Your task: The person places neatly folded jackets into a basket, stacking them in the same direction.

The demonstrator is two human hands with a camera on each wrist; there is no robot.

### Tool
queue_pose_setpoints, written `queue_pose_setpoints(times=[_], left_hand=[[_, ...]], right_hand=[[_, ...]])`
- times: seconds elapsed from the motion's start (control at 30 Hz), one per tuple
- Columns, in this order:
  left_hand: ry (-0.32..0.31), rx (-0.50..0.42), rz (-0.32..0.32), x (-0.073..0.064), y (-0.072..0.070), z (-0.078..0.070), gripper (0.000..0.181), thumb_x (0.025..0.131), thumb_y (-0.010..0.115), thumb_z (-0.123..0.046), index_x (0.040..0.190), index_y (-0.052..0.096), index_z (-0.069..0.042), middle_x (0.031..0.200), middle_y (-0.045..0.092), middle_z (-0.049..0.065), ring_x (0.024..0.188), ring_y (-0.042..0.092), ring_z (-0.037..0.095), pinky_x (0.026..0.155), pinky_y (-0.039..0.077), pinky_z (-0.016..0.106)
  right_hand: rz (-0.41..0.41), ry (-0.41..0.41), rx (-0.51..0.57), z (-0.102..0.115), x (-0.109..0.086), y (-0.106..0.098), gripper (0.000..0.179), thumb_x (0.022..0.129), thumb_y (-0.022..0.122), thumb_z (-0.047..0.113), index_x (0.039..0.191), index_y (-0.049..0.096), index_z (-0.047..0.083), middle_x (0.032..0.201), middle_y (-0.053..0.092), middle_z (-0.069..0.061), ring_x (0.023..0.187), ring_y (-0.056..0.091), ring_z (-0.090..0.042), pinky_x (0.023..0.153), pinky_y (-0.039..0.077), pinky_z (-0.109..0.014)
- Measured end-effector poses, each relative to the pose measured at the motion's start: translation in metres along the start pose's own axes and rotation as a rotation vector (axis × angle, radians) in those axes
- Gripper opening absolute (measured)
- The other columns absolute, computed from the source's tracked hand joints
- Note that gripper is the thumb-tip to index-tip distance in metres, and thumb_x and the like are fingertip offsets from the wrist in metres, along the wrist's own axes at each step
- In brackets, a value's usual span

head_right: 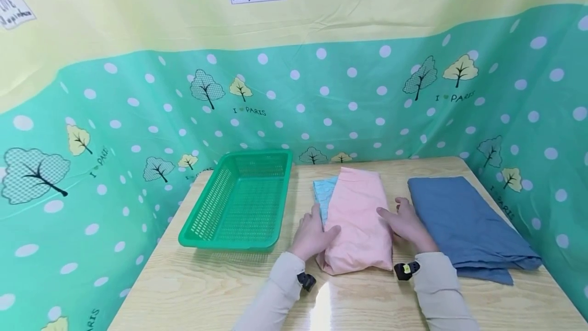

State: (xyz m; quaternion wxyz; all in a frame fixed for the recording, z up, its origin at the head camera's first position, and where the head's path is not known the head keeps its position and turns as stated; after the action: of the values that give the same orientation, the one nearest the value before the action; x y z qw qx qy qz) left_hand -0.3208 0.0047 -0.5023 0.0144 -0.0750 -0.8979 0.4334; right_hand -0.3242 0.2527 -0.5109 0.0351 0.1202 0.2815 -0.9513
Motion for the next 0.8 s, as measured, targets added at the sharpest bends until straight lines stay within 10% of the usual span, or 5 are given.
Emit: queue_pose_setpoints(times=[0.53, 0.8], left_hand=[[-0.041, -0.242, 0.04, 0.036, 0.01, 0.014, 0.084, 0.092, 0.07, -0.045, 0.159, 0.032, -0.011, 0.145, 0.056, 0.025, 0.132, 0.055, 0.042, 0.109, 0.048, 0.052], [-0.066, -0.397, 0.093, 0.045, 0.015, 0.028, 0.089, 0.09, 0.072, -0.044, 0.16, 0.029, -0.009, 0.158, 0.042, 0.022, 0.144, 0.044, 0.039, 0.116, 0.041, 0.054]], right_hand=[[0.151, 0.067, 0.267, 0.002, 0.024, 0.038, 0.101, 0.105, 0.048, 0.051, 0.157, -0.017, -0.006, 0.164, -0.004, -0.035, 0.151, 0.011, -0.048, 0.123, 0.018, -0.063], [0.196, -0.07, 0.414, 0.013, 0.036, 0.052, 0.067, 0.109, 0.048, 0.035, 0.157, 0.018, -0.001, 0.147, 0.043, -0.021, 0.119, 0.055, -0.02, 0.097, 0.049, -0.027]])
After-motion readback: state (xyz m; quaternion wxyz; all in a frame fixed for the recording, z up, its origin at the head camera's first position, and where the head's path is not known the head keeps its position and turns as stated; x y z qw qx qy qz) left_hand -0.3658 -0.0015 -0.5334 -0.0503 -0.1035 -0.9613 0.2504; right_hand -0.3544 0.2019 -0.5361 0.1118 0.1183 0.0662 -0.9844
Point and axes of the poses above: each hand's wrist, its own x-axis towards the middle knuckle, its own y-axis out of the palm, z = x × y, the point moved 10 cm from there along x, towards the middle knuckle
